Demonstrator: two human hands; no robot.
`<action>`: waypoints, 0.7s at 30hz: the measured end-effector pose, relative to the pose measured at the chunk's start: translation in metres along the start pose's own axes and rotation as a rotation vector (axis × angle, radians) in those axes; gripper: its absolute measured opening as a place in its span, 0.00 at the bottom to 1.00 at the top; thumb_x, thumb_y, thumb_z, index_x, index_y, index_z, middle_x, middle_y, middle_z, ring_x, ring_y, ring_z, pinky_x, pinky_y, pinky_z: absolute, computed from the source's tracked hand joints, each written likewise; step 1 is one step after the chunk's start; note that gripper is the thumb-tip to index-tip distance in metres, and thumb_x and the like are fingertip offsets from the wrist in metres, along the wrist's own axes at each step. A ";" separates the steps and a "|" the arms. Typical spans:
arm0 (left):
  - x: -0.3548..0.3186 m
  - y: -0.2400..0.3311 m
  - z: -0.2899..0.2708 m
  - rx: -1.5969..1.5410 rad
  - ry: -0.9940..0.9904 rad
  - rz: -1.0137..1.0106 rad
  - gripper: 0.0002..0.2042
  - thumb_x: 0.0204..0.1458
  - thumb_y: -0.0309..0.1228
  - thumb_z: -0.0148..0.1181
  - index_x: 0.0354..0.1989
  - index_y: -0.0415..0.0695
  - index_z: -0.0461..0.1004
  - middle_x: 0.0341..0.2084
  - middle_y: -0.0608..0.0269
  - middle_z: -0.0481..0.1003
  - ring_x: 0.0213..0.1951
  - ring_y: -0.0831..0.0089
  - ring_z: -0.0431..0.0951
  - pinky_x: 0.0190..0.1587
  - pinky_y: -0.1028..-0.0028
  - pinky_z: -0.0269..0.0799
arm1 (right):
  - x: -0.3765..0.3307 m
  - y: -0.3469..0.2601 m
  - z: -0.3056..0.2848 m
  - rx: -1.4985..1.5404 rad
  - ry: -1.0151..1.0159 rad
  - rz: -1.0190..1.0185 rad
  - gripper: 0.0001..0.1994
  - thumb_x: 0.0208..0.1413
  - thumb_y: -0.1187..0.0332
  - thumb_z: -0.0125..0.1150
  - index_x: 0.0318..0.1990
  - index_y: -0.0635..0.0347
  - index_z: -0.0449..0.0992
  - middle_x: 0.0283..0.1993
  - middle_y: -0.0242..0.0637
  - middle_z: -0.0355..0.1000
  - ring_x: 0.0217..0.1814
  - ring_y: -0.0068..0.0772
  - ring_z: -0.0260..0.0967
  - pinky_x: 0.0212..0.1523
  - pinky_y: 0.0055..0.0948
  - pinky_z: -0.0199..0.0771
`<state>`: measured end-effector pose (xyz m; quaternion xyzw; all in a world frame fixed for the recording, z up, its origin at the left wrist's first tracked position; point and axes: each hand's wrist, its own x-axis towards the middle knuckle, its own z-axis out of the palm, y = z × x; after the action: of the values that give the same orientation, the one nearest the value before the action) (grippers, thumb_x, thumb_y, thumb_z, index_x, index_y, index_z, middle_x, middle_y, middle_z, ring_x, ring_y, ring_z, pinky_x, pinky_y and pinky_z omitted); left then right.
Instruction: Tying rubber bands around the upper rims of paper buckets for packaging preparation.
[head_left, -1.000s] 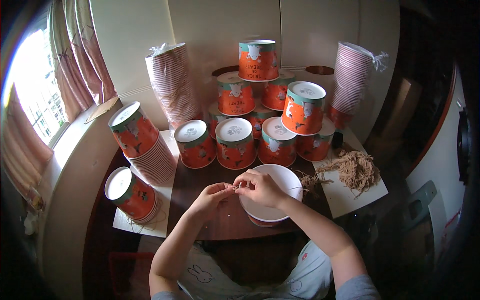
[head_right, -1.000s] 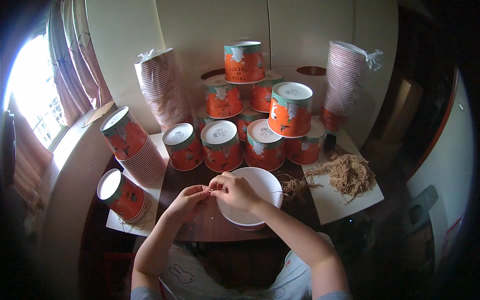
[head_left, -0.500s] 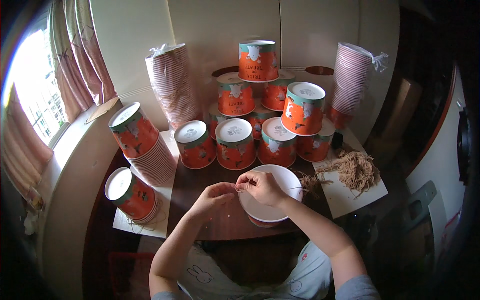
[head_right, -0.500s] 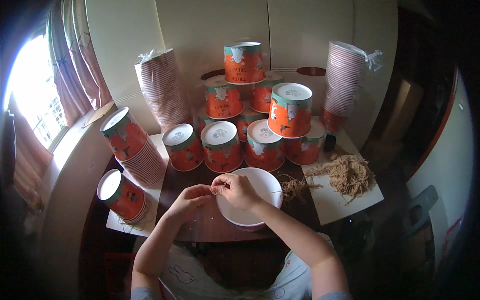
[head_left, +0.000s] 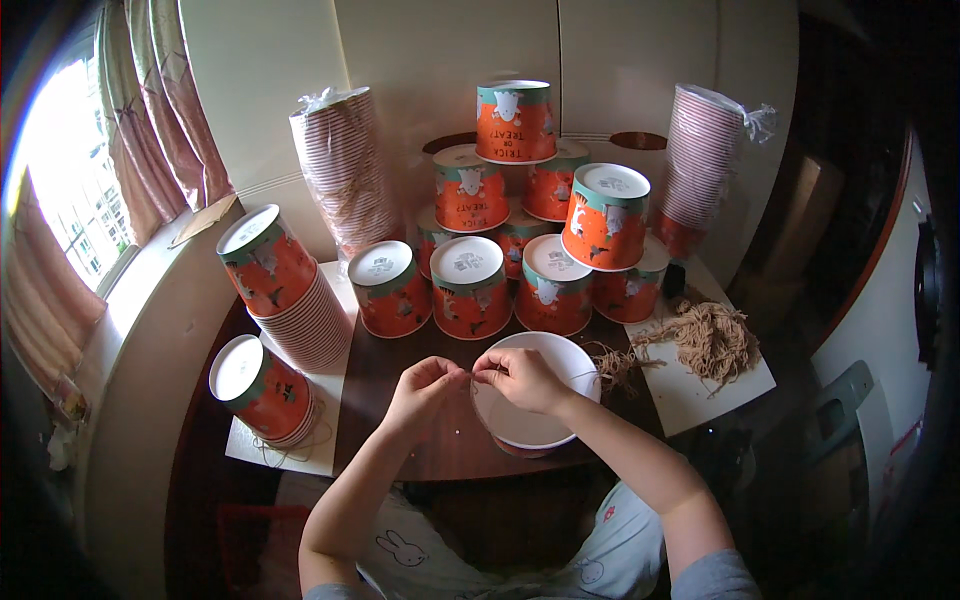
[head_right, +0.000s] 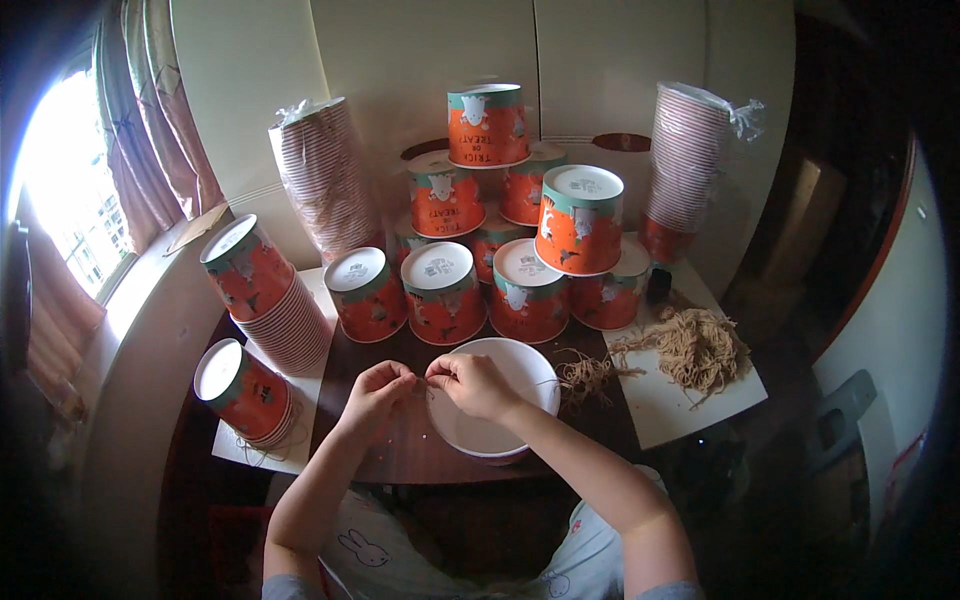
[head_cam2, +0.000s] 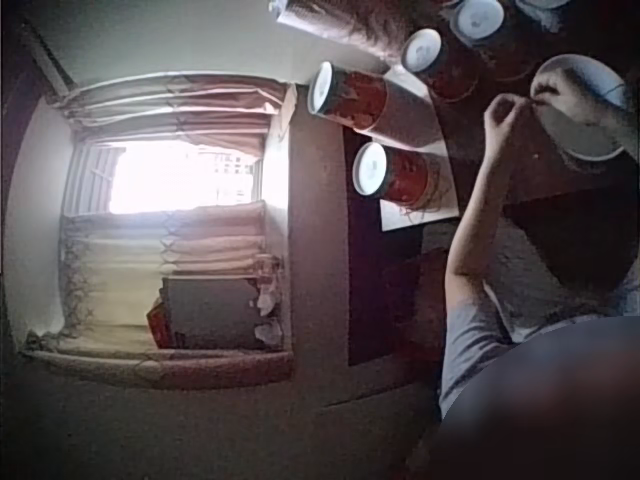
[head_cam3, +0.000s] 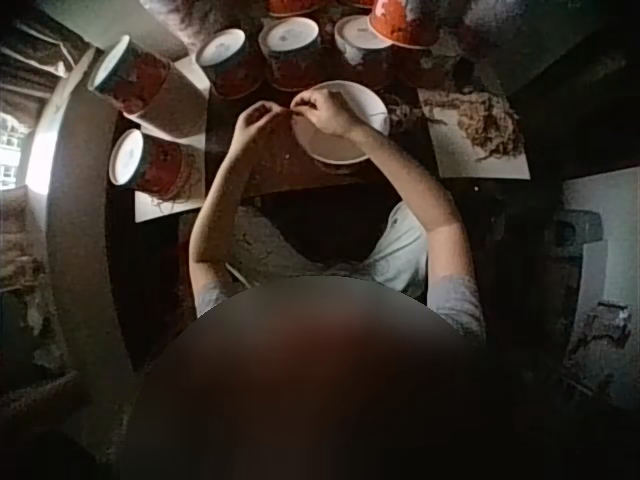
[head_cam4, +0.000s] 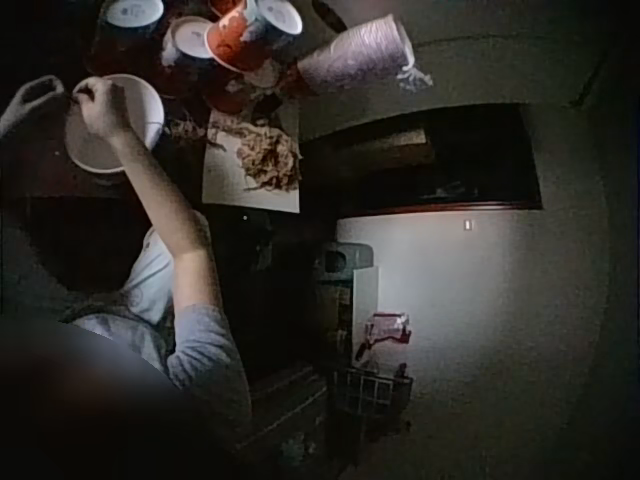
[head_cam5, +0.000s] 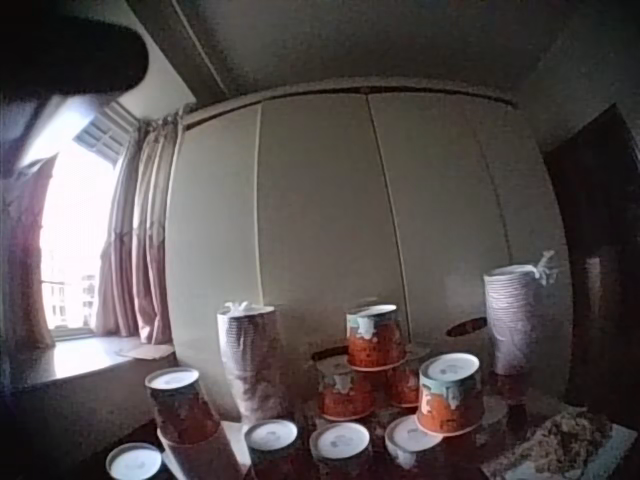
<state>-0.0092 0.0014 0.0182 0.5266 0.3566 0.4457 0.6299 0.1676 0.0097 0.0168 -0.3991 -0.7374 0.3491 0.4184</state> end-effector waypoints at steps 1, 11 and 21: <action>0.000 0.000 0.000 -0.031 0.025 0.016 0.04 0.50 0.28 0.53 0.29 0.41 0.68 0.24 0.70 0.70 0.29 0.85 0.67 0.32 0.84 0.64 | 0.000 0.000 0.000 -0.027 -0.020 0.009 0.05 0.47 0.72 0.54 0.31 0.62 0.74 0.26 0.39 0.72 0.29 0.28 0.71 0.31 0.25 0.68; 0.001 0.003 -0.011 -0.071 -0.027 -0.075 0.05 0.47 0.27 0.52 0.32 0.40 0.68 0.26 0.68 0.70 0.33 0.82 0.69 0.38 0.83 0.64 | -0.001 -0.005 -0.002 0.041 -0.007 0.028 0.06 0.48 0.71 0.53 0.32 0.62 0.72 0.27 0.38 0.72 0.30 0.28 0.70 0.32 0.25 0.68; -0.002 -0.004 -0.001 0.285 0.007 0.141 0.06 0.49 0.27 0.54 0.33 0.37 0.70 0.26 0.67 0.71 0.31 0.85 0.68 0.34 0.84 0.64 | -0.001 -0.015 -0.004 -0.019 -0.022 -0.031 0.04 0.49 0.73 0.53 0.31 0.64 0.70 0.26 0.35 0.70 0.28 0.21 0.65 0.31 0.21 0.66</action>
<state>-0.0103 -0.0007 0.0140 0.6329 0.3807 0.4353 0.5147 0.1671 0.0027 0.0303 -0.3877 -0.7515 0.3397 0.4118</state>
